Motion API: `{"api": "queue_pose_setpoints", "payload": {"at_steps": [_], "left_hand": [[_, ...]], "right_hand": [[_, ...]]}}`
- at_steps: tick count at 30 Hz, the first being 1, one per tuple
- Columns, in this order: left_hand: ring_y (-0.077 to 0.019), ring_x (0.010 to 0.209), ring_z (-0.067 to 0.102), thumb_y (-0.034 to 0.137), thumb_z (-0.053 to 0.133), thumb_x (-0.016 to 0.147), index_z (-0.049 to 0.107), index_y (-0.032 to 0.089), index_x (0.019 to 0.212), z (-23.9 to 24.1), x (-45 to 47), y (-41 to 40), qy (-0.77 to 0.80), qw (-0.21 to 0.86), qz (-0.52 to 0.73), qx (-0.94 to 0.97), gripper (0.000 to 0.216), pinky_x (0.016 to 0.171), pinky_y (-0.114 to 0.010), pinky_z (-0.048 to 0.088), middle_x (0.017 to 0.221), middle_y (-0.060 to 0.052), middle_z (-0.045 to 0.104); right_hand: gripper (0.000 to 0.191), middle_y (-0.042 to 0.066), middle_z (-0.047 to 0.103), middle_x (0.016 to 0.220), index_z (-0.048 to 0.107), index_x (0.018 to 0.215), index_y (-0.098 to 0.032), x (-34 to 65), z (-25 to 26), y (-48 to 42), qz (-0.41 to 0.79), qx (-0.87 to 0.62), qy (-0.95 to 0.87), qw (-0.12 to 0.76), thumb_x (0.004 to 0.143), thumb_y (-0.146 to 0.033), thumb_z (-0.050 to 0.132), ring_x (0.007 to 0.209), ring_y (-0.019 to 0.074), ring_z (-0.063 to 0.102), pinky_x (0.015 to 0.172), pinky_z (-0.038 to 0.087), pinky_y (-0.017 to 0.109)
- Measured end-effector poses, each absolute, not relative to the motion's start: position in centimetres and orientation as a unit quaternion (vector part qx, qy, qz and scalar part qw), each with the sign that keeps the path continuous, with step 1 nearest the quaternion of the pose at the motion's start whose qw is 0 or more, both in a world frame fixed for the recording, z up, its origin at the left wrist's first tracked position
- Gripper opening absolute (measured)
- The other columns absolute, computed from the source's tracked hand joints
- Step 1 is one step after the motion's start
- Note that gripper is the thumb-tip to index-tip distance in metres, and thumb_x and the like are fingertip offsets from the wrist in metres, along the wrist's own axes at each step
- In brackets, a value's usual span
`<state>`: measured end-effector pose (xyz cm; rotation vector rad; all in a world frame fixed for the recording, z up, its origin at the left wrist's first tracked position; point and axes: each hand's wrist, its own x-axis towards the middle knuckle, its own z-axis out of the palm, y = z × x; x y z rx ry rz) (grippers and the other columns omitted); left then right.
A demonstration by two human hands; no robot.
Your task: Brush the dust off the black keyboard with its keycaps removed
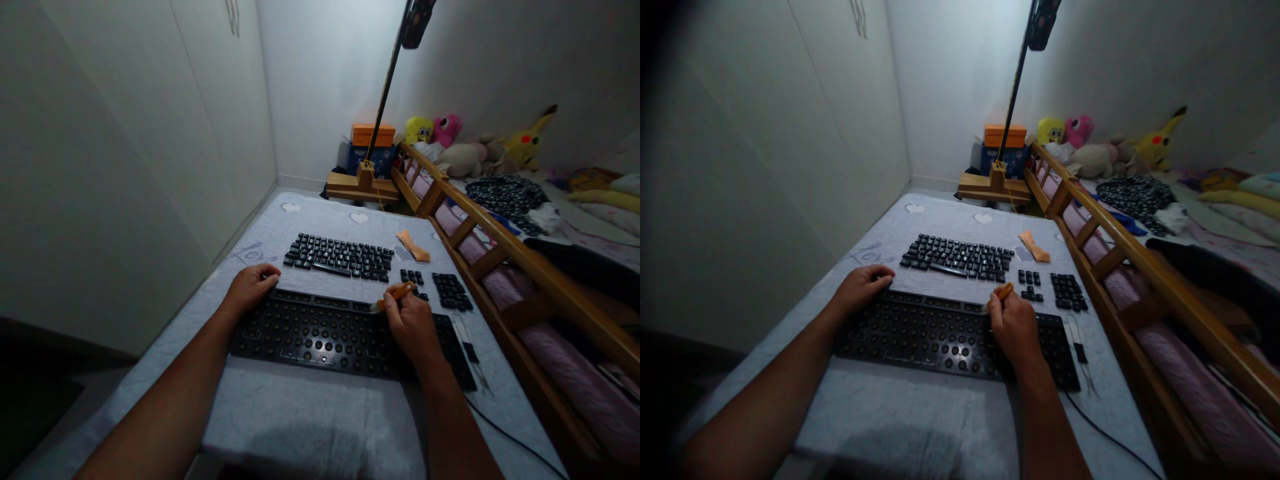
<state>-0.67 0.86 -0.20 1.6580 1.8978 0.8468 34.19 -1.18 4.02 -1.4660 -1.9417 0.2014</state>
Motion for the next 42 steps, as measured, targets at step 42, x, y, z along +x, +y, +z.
{"api": "queue_pose_setpoints", "payload": {"at_steps": [42], "left_hand": [[-0.0251,0.086,0.069,0.049,0.056,0.075,0.074,0.019,0.094,-0.3,-0.7,0.9,0.694,0.249,0.309,0.601,0.040,0.081,-0.034,0.051,0.092,-0.006,0.076]], "right_hand": [[0.024,0.004,0.068,0.073,0.062,0.083,-0.019,33.1,4.6,-2.0,0.149,-0.511,-0.759,0.376,0.096,-0.031,0.045,0.070,0.0195,0.067,0.068,0.045,0.028]]}}
